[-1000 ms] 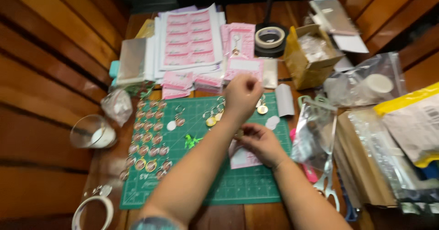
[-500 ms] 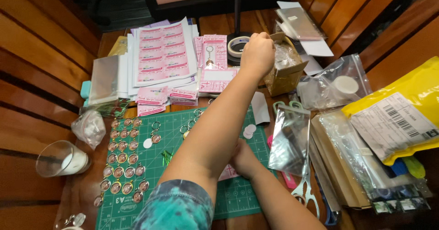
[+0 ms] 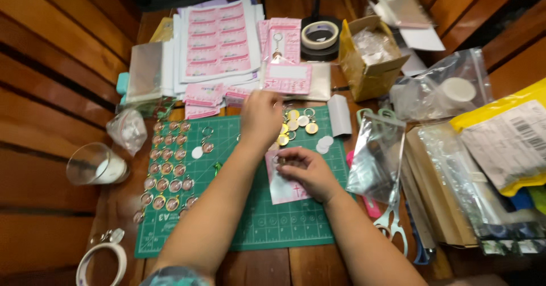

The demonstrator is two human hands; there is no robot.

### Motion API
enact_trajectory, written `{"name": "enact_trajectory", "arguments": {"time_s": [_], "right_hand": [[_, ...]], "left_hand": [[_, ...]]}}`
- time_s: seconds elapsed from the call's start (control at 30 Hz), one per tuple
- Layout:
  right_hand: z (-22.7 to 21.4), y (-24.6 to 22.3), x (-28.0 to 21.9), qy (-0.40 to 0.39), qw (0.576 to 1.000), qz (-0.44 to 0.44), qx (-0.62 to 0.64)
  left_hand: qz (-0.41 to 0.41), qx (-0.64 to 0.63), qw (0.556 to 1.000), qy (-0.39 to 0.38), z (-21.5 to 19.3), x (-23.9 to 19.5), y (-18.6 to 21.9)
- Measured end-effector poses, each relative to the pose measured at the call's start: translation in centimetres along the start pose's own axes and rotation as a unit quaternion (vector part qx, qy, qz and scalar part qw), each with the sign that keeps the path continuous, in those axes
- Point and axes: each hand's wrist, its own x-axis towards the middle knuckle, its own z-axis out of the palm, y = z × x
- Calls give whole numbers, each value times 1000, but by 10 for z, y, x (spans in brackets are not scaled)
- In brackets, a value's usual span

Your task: The person places a keychain onto a card and puts it into a plastic bag, and then places a printed slip into a larger plastic bag.

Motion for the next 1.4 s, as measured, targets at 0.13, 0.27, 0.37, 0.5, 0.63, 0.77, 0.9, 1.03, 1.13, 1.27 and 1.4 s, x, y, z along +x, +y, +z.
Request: {"name": "enact_trajectory", "arguments": {"time_s": [0.13, 0.27, 0.37, 0.5, 0.63, 0.77, 0.9, 1.03, 1.13, 1.27, 1.4], "right_hand": [[-8, 6, 2, 5, 999, 7, 45], [-20, 12, 2, 4, 997, 27, 78], [-32, 21, 5, -15, 995, 30, 97], [-39, 26, 8, -40, 993, 12, 112], [-30, 17, 4, -53, 994, 8, 100], [-21, 11, 3, -42, 996, -4, 74], [-8, -8, 2, -22, 999, -23, -37], [37, -46, -6, -20, 976, -37, -215], [56, -52, -8, -12, 909, -67, -410], [56, -33, -9, -35, 775, -198, -600], [57, -22, -10, -34, 726, -245, -642]], "left_hand": [[-77, 27, 992, -100, -46, -79, -12], [-199, 29, 955, -216, -58, -131, -8], [-228, 23, 946, -228, -55, -145, -9], [-232, -14, 956, -179, -56, -146, -2], [-230, -39, 959, -164, -58, -152, 11], [-236, -138, 951, -142, -51, -154, 17], [-254, -278, 921, -99, -5, -166, -17], [-261, -454, 849, -62, -11, -156, -16], [-274, -601, 750, -23, 3, -153, -27], [-317, -679, 662, -13, 9, -157, -37], [-345, -695, 630, -14, 9, -156, -38]]}}
